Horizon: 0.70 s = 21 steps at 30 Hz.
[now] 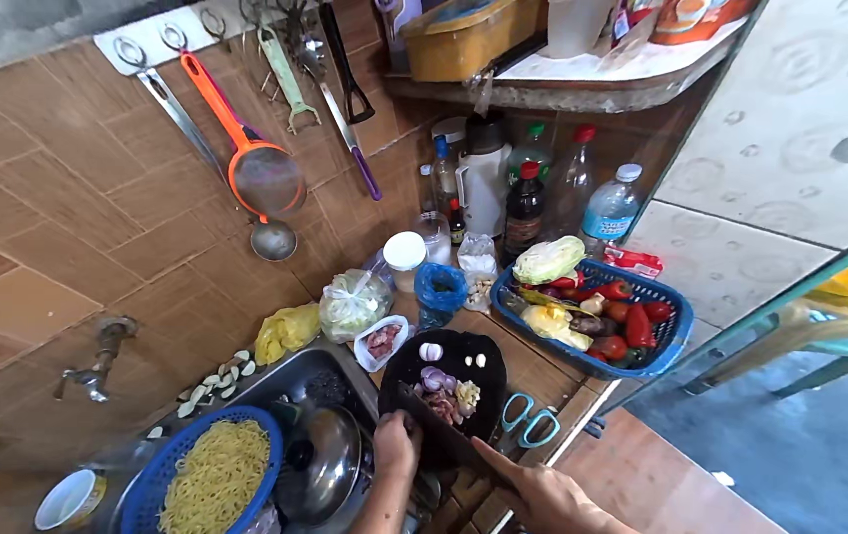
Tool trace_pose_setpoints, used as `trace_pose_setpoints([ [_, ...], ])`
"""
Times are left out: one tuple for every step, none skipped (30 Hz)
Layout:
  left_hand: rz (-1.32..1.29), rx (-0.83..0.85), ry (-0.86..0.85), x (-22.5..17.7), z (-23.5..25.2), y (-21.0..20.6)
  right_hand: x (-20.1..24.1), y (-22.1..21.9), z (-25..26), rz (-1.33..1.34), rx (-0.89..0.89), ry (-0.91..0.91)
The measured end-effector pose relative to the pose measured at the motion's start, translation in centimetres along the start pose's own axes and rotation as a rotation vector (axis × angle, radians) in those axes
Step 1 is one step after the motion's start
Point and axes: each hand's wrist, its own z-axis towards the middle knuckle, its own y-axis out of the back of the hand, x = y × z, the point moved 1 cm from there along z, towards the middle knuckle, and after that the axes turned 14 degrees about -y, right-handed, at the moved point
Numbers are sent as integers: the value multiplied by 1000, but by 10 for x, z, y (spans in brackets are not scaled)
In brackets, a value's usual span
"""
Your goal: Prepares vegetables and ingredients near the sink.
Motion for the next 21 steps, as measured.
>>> trace_pose_setpoints([
  [3, -23, 1, 1, 3, 0, -10, 0, -8, 0, 0, 6],
  [8, -49, 1, 3, 6, 0, -19, 1, -16, -3, -3, 11],
  [16, -57, 8, 4, 8, 1, -25, 2, -23, -9, -4, 14],
  [23, -41, 22, 4, 9, 2, -26, 4, -25, -14, -2, 19],
  [22, -13, 38, 3, 8, 3, -23, 5, -23, -18, 8, 19],
  [17, 12, 46, 1, 4, 2, -16, 5, -17, -15, 16, 16],
  [2, 36, 49, -2, -1, 1, -7, 5, -9, -8, 24, 11],
  [-16, 59, 47, -6, -6, 1, 4, 5, 1, 5, 19, 13],
  [-32, 71, 38, -9, -10, 1, 13, 5, 11, 19, 5, 22],
  [-47, 76, 29, -11, -14, 0, 20, 4, 19, 30, -5, 31],
  [-58, 69, 15, -12, -17, -1, 26, 4, 26, 41, -14, 38],
  [-63, 59, -2, -12, -19, -3, 31, 4, 32, 51, -25, 47],
  [-62, 63, -12, -13, -20, -3, 36, 4, 37, 59, -33, 54],
  [-48, 81, -23, -15, -20, -2, 41, 5, 42, 66, -44, 62],
  [-30, 103, -31, -18, -21, -1, 47, 6, 48, 74, -58, 66],
  [-21, 124, -33, -20, -21, 0, 53, 7, 53, 84, -66, 71],
  [-18, 141, -23, -22, -20, 2, 58, 8, 58, 93, -76, 80],
  [-22, 148, -7, -23, -18, 3, 63, 8, 61, 98, -85, 89],
  [-28, 143, 14, -21, -16, 4, 67, 9, 63, 94, -89, 93],
  [-26, 122, 30, -16, -13, 5, 69, 8, 63, 89, -88, 93],
  [-15, 91, 44, -11, -10, 7, 68, 8, 60, 83, -81, 89],
])
